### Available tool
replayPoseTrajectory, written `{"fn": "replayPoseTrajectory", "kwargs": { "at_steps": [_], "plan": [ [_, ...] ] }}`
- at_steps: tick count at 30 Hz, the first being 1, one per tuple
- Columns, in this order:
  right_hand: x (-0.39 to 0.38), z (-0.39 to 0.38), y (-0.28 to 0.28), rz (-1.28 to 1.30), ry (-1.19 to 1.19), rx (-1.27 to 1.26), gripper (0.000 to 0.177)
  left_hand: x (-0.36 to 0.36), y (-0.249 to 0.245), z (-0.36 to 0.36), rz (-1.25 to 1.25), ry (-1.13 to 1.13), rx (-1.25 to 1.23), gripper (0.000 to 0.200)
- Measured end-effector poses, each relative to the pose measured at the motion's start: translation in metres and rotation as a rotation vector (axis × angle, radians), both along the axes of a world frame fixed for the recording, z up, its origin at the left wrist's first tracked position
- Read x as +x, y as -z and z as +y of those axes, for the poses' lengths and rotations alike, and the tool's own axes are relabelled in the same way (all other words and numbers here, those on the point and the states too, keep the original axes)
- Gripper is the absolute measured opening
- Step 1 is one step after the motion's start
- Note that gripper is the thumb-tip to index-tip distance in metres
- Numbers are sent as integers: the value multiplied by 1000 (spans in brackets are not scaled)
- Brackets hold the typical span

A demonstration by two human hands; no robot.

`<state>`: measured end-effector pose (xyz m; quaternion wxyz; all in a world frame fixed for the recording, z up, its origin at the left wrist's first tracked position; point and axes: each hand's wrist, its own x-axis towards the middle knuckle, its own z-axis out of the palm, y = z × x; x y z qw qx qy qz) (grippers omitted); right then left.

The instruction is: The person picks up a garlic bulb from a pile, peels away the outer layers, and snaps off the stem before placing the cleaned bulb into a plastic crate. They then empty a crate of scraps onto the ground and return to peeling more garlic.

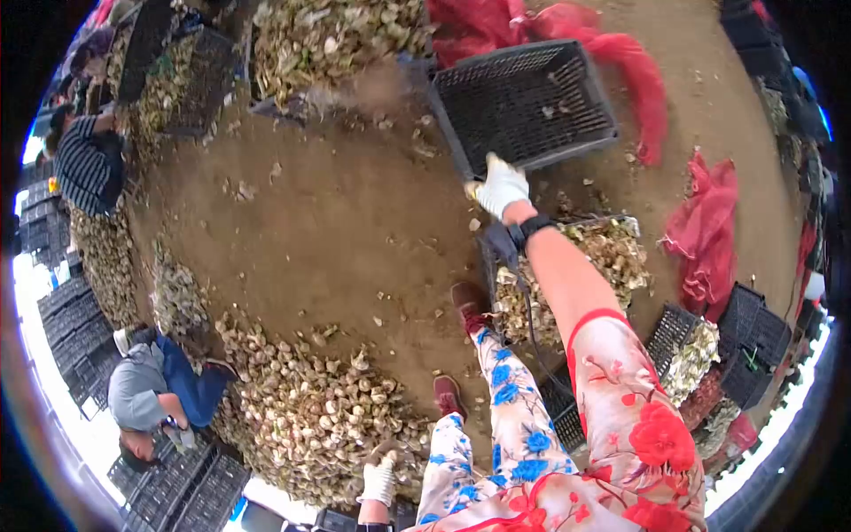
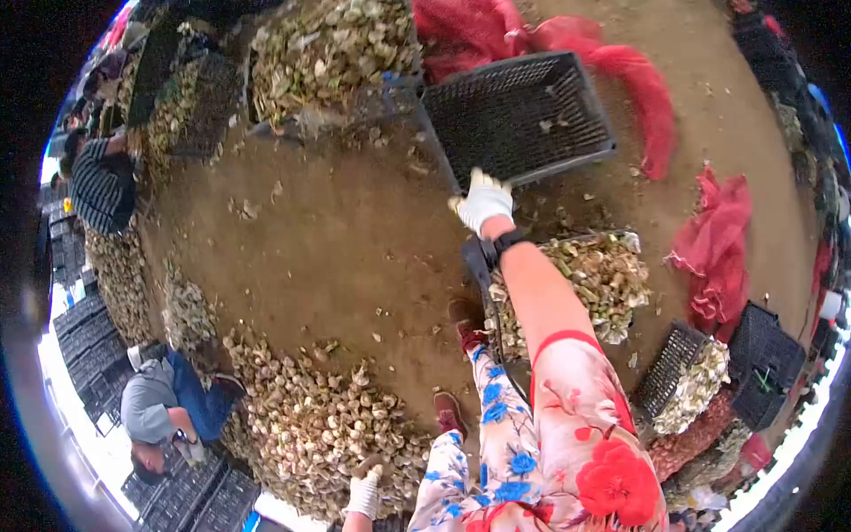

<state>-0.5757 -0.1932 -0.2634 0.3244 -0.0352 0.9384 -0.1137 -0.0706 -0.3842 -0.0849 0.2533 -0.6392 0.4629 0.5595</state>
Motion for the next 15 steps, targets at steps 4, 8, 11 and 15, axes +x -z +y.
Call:
{"fn": "replayPoseTrajectory", "kwargs": {
  "at_steps": [4, 8, 11, 15],
  "plan": [
    [-25, -36, 54, -211, 79, 52, 72, 9, 3, 6, -82, -91, 0, 27],
    [-12, -36, 90, -1, 86, 64, 41, 16, 2, 14, -87, -194, 15, 28],
    [-4, -17, 65, 63, 139, 12, 31, 1, 6, 14, -95, -202, 36, 29],
    [12, 27, -16, 264, 137, -255, 24, -36, 38, 15, 74, -27, 104, 33]
  ]
}}
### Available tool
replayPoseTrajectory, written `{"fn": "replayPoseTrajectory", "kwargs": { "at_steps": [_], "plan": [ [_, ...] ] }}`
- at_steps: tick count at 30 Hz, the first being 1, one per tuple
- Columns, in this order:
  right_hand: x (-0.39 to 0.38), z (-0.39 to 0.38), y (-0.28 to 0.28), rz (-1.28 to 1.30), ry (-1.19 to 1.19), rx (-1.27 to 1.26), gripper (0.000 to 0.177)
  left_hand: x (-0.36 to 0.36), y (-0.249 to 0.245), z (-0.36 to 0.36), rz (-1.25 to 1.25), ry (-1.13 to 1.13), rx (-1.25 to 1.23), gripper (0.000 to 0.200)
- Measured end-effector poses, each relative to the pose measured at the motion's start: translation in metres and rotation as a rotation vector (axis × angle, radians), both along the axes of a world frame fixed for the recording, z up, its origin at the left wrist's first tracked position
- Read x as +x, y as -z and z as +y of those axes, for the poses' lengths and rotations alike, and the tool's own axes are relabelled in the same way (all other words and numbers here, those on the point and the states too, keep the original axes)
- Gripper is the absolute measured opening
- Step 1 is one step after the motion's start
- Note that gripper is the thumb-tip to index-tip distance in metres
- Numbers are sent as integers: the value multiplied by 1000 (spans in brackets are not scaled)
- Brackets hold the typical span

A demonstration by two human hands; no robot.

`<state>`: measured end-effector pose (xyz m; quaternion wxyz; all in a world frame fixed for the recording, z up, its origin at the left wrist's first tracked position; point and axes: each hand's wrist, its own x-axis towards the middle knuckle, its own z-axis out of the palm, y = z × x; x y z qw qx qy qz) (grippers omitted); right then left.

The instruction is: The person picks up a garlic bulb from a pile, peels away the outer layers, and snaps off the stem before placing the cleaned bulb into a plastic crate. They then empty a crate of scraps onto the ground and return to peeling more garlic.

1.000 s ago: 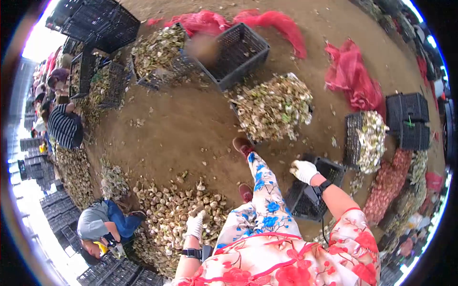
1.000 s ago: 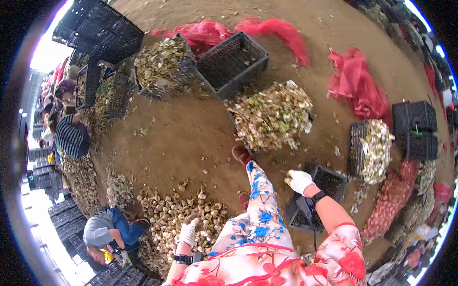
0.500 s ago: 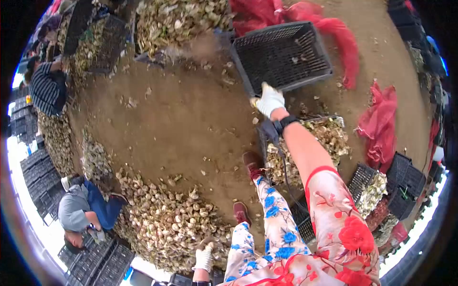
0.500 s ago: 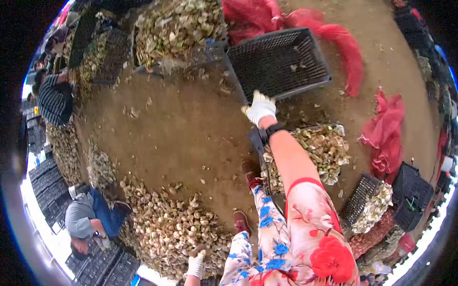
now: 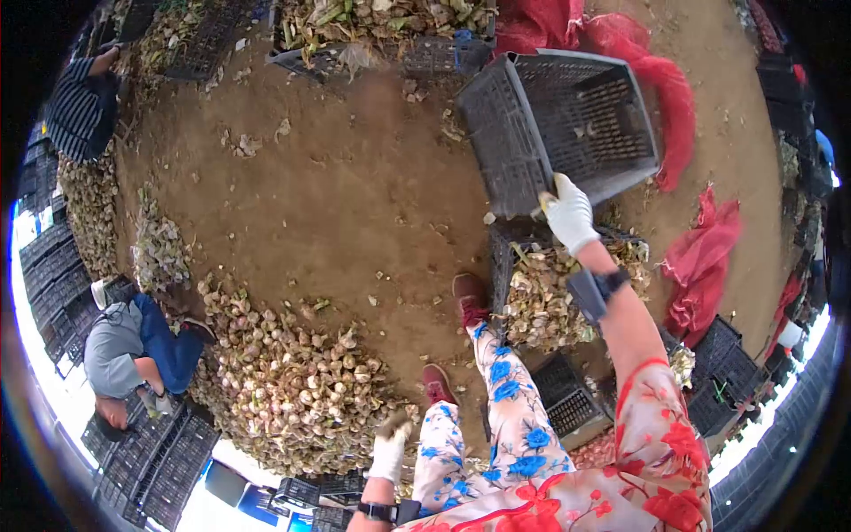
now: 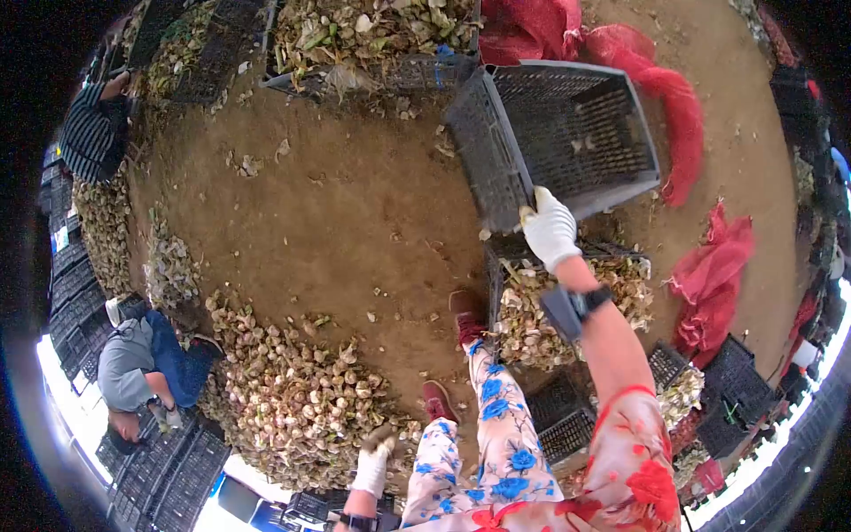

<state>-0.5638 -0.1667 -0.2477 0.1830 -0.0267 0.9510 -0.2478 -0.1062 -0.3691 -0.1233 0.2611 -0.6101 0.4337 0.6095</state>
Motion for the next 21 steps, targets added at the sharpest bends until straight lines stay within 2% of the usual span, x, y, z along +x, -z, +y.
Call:
{"fn": "replayPoseTrajectory", "kwargs": {
  "at_steps": [1, 2, 3, 4, 5, 7, 8, 9, 10, 12, 13, 14, 16, 17, 18, 19, 20, 21],
  "plan": [
    [1, 14, -15, -165, 17, -222, 18, -38, -4, 2, 41, -78, -2, 37],
    [4, 5, -56, -273, 146, -447, 12, -66, 2, 1, 192, 24, -99, 43],
    [7, 9, -81, -338, 165, -604, 9, -80, 16, -1, 180, 14, -125, 43],
    [10, 4, -109, -306, 109, -681, 13, -131, -6, -7, 278, 18, -121, 51],
    [18, 1, -128, -332, 64, -695, 16, -151, -4, -8, 322, -44, -190, 61],
    [37, -16, -171, -450, 56, -784, 22, -179, -7, -28, 443, 11, -225, 71],
    [51, -26, -191, -547, 101, -852, 25, -190, -14, -37, 477, -127, -223, 73],
    [66, -27, -194, -577, 37, -832, 28, -193, -15, -48, 532, -201, -193, 70],
    [84, -29, -192, -633, 124, -927, 31, -191, -21, -61, 580, -273, -166, 67],
    [110, -38, -206, -606, 88, -893, 33, -181, -51, -87, 566, -264, -69, 55],
    [127, -37, -200, -660, 198, -964, 39, -175, -64, -100, 667, -194, -103, 47],
    [141, -35, -195, -661, 236, -993, 44, -170, -85, -108, 677, -139, -136, 49],
    [153, -45, -193, -790, 349, -1146, 46, -176, -114, -105, 660, -3, -429, 50],
    [169, -31, -164, -763, 344, -1244, 40, -201, -146, -92, 657, 82, -502, 46],
    [181, -17, -145, -780, 546, -1138, 41, -201, -141, -78, 686, 174, -470, 40],
    [186, -21, -134, -834, 734, -1291, 41, -195, -120, -60, 726, 268, -424, 38],
    [189, -27, -125, -880, 933, -1438, 43, -202, -119, -37, 732, 398, -332, 42],
    [201, -22, -119, -883, 1001, -1554, 47, -217, -146, -17, 816, 741, -615, 50]
  ]
}}
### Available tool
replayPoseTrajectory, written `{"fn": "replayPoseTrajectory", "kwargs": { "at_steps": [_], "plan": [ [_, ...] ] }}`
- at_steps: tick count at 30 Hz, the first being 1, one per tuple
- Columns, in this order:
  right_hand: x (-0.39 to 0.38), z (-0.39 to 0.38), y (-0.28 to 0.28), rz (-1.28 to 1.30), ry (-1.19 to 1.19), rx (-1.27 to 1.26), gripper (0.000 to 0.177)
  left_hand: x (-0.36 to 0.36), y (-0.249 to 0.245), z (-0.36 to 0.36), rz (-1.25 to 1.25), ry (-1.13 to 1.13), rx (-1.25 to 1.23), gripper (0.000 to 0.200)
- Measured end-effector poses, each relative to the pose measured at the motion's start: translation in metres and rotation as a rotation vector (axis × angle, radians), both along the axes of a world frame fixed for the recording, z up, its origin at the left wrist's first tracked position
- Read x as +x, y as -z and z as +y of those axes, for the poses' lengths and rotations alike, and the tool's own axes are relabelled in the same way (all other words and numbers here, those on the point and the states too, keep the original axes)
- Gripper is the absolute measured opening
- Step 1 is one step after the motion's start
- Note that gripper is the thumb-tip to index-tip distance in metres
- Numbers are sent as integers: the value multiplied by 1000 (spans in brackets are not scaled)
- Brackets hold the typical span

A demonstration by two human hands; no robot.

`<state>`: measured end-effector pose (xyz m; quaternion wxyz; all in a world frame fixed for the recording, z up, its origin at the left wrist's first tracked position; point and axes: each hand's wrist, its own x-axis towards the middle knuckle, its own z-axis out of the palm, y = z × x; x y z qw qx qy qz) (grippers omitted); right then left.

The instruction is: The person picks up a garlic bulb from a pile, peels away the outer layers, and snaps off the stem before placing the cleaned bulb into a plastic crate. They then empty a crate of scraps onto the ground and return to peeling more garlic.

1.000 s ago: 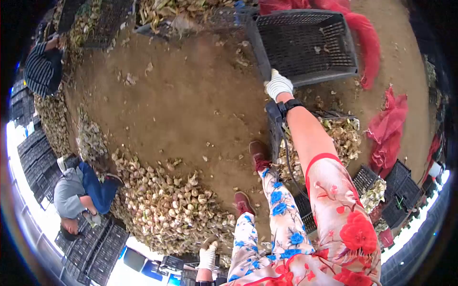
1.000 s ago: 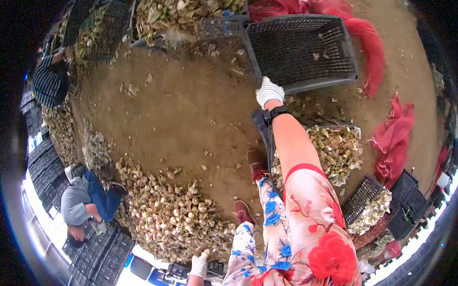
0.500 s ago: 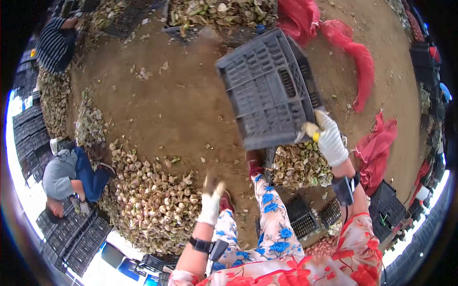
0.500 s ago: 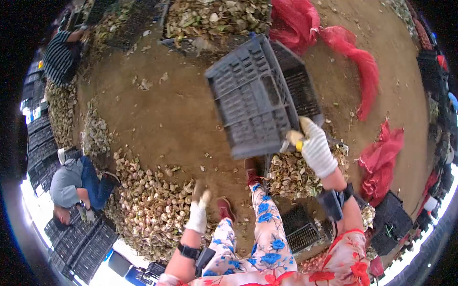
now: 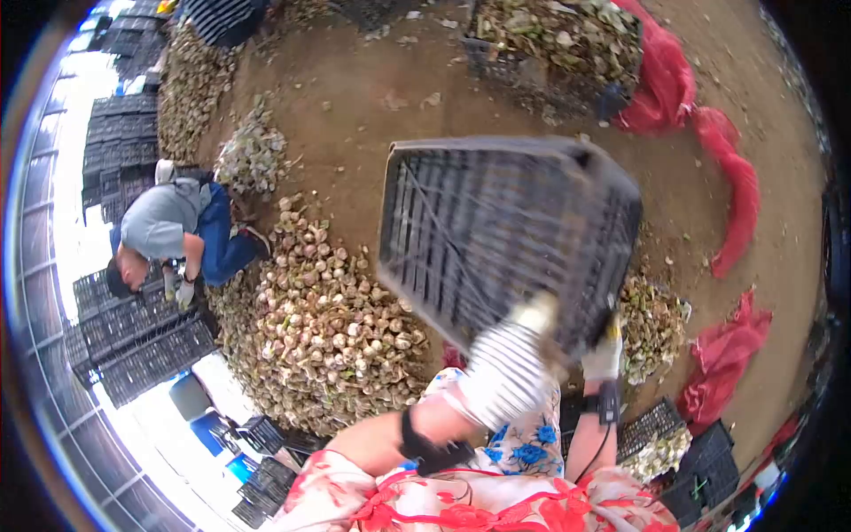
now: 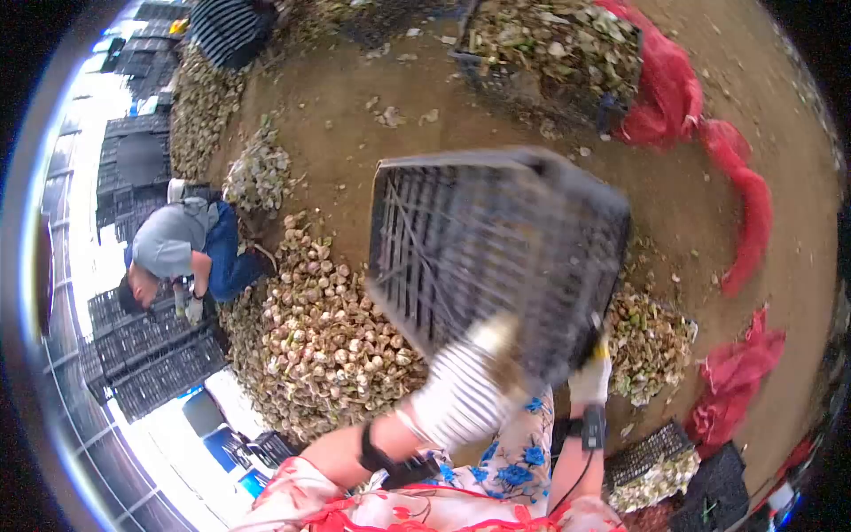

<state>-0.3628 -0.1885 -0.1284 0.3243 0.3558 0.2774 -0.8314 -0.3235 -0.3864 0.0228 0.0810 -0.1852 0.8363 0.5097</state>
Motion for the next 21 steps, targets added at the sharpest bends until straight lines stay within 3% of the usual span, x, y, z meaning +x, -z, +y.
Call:
{"fn": "replayPoseTrajectory", "kwargs": {
  "at_steps": [1, 2, 3, 4, 8, 9, 11, 12, 13, 14, 15, 17, 19, 21],
  "plan": [
    [15, 6, -13, 231, -191, 140, 47, -12, -26, 23, -78, 47, 41, 51],
    [31, -41, -71, 480, -98, 264, 47, -11, -25, 46, -193, 171, 110, 55],
    [47, -82, -122, 730, 0, 393, 47, 6, -3, 73, -116, 265, -27, 54],
    [50, -66, -87, 728, -16, 396, 47, 4, 3, 73, -155, 255, -31, 55],
    [108, 13, 87, -90, -43, -231, 50, -5, 29, 25, -211, 92, -121, 44],
    [99, 5, 82, -42, -136, -176, 51, 3, 33, 10, -158, 79, -166, 45],
    [58, -27, 28, -186, -18, 22, 51, 27, 38, -14, -121, -139, 17, 47],
    [45, -16, 38, -65, -233, 272, 51, 38, 41, -22, -62, -257, 162, 51],
    [16, -43, -19, -126, -205, 129, 51, 52, 43, -29, -6, -384, 305, 55],
    [3, -41, -8, -18, -235, 212, 49, 65, 45, -39, -147, -305, 103, 60],
    [-8, -35, 4, 93, -272, 290, 48, 77, 52, -41, -93, -428, 225, 64],
    [-29, -48, -24, 218, -389, 314, 43, 89, 48, -48, -32, -566, 295, 64],
    [-29, -49, -25, 510, -430, 367, 36, 112, 48, -54, 25, -638, 345, 64],
    [-21, -67, -27, 497, -507, 509, 31, 143, 57, -67, 82, -680, 389, 68]
  ]
}}
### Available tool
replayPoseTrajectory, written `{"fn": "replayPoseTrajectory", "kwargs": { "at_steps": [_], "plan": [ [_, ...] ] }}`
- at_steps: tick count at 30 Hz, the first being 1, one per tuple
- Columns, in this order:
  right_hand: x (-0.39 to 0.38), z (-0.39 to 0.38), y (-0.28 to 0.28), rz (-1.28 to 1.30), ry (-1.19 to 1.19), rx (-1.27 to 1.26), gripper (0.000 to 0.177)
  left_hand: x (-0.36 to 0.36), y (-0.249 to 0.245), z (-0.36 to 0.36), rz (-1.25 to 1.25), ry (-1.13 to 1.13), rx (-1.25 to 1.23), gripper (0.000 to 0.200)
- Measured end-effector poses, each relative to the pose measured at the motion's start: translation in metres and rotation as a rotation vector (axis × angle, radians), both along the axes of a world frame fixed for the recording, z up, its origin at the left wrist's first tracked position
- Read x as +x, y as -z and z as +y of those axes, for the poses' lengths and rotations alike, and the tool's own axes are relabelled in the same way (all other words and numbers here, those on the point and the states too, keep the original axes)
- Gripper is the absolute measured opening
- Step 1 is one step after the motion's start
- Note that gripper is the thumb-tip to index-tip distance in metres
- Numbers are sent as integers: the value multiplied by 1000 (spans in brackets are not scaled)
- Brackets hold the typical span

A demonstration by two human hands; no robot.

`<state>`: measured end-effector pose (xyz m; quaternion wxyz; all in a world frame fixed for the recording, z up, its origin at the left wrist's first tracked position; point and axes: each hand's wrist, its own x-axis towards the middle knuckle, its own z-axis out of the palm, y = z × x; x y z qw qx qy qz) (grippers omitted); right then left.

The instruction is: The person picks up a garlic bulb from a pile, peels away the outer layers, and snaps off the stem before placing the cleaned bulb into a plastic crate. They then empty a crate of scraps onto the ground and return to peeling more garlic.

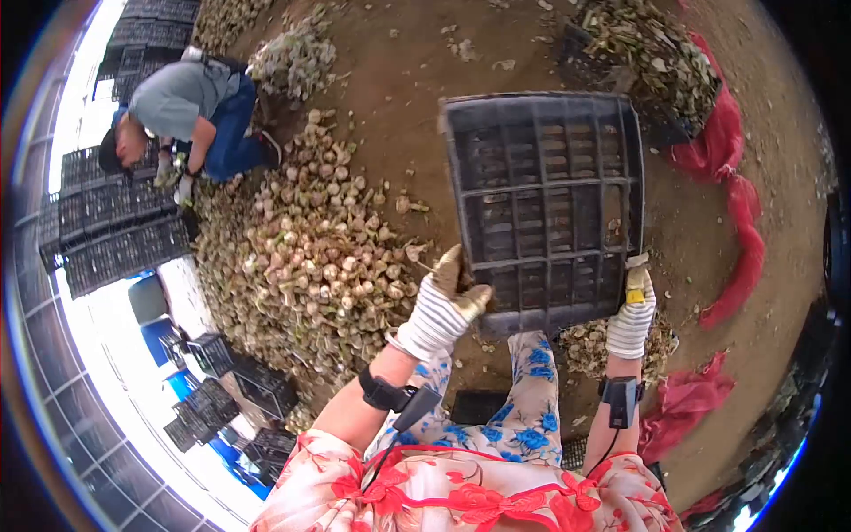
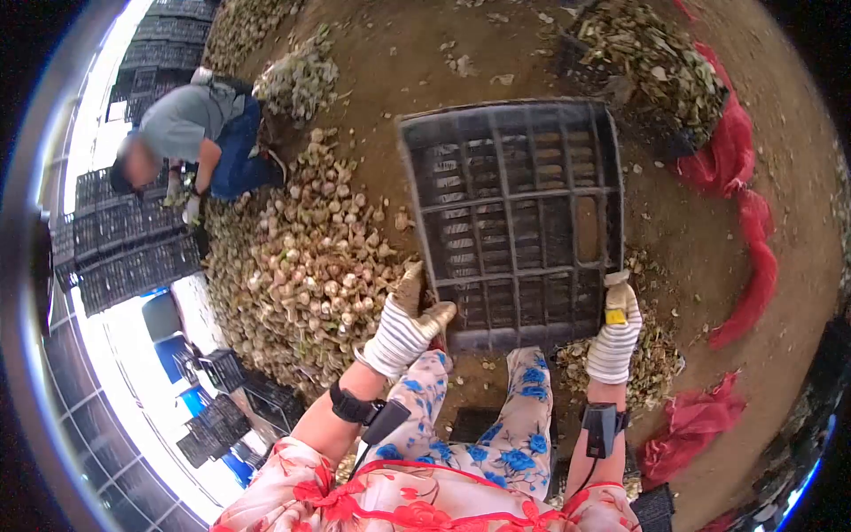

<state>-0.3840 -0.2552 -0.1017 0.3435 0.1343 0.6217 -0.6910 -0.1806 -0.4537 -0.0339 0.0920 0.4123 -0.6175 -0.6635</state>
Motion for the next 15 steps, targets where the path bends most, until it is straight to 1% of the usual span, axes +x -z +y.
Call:
{"fn": "replayPoseTrajectory", "kwargs": {
  "at_steps": [2, 3, 4, 5, 6, 7, 8, 10, 11, 12, 14, 15],
  "plan": [
    [34, -18, 7, 338, -124, -193, 28, 45, 20, -8, -7, -150, 95, 72],
    [48, -55, -13, 474, -351, -134, 24, 77, 36, -12, -35, -128, 106, 75],
    [78, -86, -25, 471, -345, -181, 12, 110, 42, -11, -232, -68, -45, 69],
    [103, -101, -1, 456, -402, -154, 11, 146, 52, -9, -316, -52, -103, 65],
    [122, -103, 36, 715, -608, 117, 11, 181, 61, -8, -397, -35, -160, 61],
    [141, -116, 57, 929, -721, 256, 15, 215, 63, -7, -412, -92, 30, 57],
    [154, -129, 68, 1083, -845, 307, 18, 247, 63, -7, -425, -154, 223, 54],
    [178, -144, 100, 1145, -1223, 518, 23, 296, 47, -13, -493, -325, 386, 55],
    [196, -149, 107, 1232, -1324, 528, 23, 348, 76, -5, -500, -304, 326, 51],
    [214, -149, 111, 1313, -1433, 540, 23, 363, 67, -6, -495, -333, 186, 48],
    [237, -140, 116, 1318, -1490, 516, 22, 426, 84, 6, -541, -530, 328, 45],
    [243, -133, 125, 1364, -1523, 543, 22, 440, 79, 9, -549, -602, 397, 44]
  ]
}}
